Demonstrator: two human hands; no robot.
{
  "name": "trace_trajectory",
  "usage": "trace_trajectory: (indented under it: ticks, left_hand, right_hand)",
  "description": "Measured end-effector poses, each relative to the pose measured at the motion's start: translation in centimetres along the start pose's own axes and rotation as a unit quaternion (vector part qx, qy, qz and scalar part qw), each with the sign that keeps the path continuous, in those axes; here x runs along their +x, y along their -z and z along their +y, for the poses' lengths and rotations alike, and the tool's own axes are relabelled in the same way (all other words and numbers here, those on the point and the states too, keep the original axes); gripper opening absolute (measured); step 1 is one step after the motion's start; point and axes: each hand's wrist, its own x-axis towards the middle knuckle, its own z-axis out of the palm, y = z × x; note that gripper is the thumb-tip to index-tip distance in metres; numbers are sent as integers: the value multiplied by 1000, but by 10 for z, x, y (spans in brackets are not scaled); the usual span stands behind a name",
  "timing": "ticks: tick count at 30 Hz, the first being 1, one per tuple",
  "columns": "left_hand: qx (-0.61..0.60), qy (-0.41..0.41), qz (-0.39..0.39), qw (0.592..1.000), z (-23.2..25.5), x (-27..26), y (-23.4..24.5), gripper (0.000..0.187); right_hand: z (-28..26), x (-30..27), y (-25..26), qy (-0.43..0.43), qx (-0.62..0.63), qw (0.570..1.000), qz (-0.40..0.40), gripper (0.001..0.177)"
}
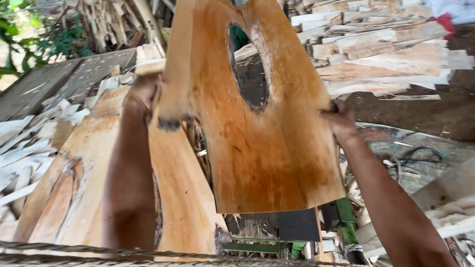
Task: The recorder is sorting and trimming large sheets of wood veneer using a hand-operated guillotine-style cutter.
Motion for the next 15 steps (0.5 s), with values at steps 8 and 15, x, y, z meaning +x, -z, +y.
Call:
trace_trajectory:
  ticks: [8,15]
  left_hand:
    - [501,47,294,813,-404,-71,137,43]
    - [542,133,116,822,-473,-279,-56,74]
  right_hand:
    - [74,-73,-56,-237,-318,860,-321,46]
    - [-2,-114,-8,-168,-316,876,-323,50]
